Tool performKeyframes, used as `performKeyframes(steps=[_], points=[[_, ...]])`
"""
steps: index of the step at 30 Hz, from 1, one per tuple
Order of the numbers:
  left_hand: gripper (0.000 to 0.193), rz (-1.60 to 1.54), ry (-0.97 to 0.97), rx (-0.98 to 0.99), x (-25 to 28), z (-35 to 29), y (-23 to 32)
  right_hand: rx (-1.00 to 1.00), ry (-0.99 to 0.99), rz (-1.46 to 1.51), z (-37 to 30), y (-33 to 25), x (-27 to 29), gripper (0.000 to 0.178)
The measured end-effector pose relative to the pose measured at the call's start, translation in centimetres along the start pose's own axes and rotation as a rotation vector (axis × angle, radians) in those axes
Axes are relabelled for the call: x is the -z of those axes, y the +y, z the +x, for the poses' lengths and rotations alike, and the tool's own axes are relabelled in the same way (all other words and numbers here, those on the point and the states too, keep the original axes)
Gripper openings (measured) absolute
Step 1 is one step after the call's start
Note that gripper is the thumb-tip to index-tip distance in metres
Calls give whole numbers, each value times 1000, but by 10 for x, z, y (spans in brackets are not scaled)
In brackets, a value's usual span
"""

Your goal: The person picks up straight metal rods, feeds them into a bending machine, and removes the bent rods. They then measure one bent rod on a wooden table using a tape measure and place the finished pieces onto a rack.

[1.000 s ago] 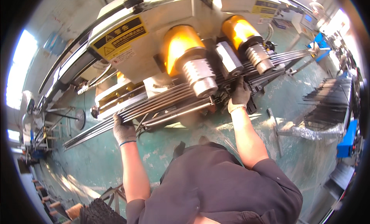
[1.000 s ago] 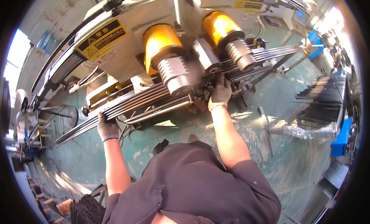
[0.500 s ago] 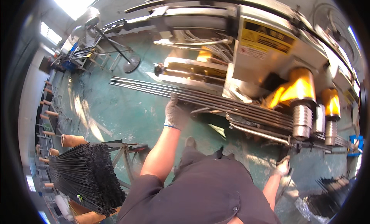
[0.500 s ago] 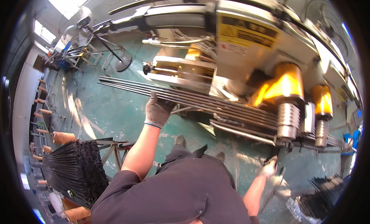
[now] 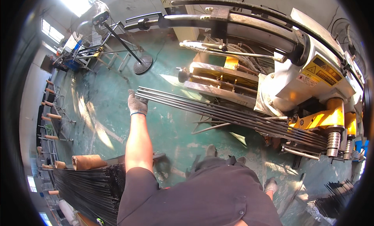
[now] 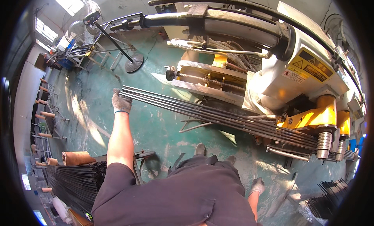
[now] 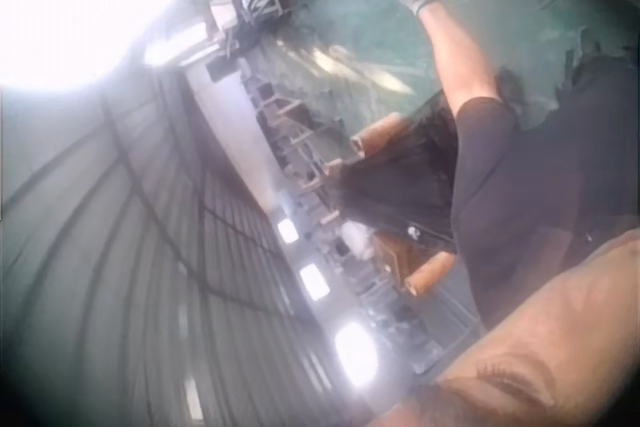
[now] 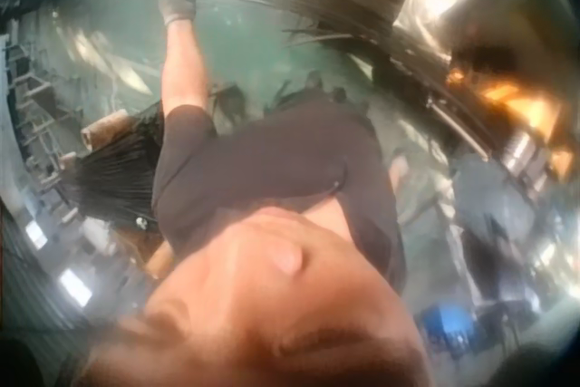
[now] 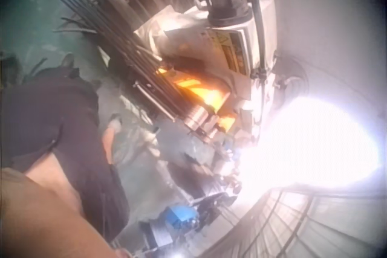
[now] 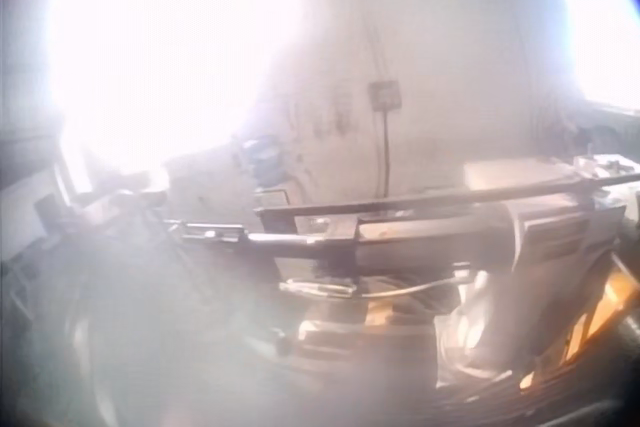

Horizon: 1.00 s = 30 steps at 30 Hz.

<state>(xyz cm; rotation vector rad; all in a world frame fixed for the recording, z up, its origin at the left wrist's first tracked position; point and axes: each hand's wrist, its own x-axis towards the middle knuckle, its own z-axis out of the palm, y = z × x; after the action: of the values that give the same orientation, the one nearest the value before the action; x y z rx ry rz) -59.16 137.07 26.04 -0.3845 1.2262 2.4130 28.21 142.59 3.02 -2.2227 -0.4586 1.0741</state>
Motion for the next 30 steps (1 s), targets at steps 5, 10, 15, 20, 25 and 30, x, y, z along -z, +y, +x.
performKeyframes(steps=[5, 10, 15, 20, 25, 30], points=[[44, 160, -196, -82, 1, -9, -6, 105, -98, -100, 5, -3, -4, 27], [44, 171, -291, -31, 6, -20, 1, 70, -113, -25, -2, -33, -26, 27], [43, 151, -276, 25, -1, -19, 4, 160, -184, -122, 17, -33, -25, 23], [39, 281, -558, 116, 19, 9, 13, 214, -127, -408, -23, -53, -26, 44], [40, 388, -468, 156, 18, -14, 22, 275, -89, -556, -41, -47, -11, 52], [59, 403, -691, 159, 33, -3, 32, 214, -95, -652, -53, -47, 7, 46]])
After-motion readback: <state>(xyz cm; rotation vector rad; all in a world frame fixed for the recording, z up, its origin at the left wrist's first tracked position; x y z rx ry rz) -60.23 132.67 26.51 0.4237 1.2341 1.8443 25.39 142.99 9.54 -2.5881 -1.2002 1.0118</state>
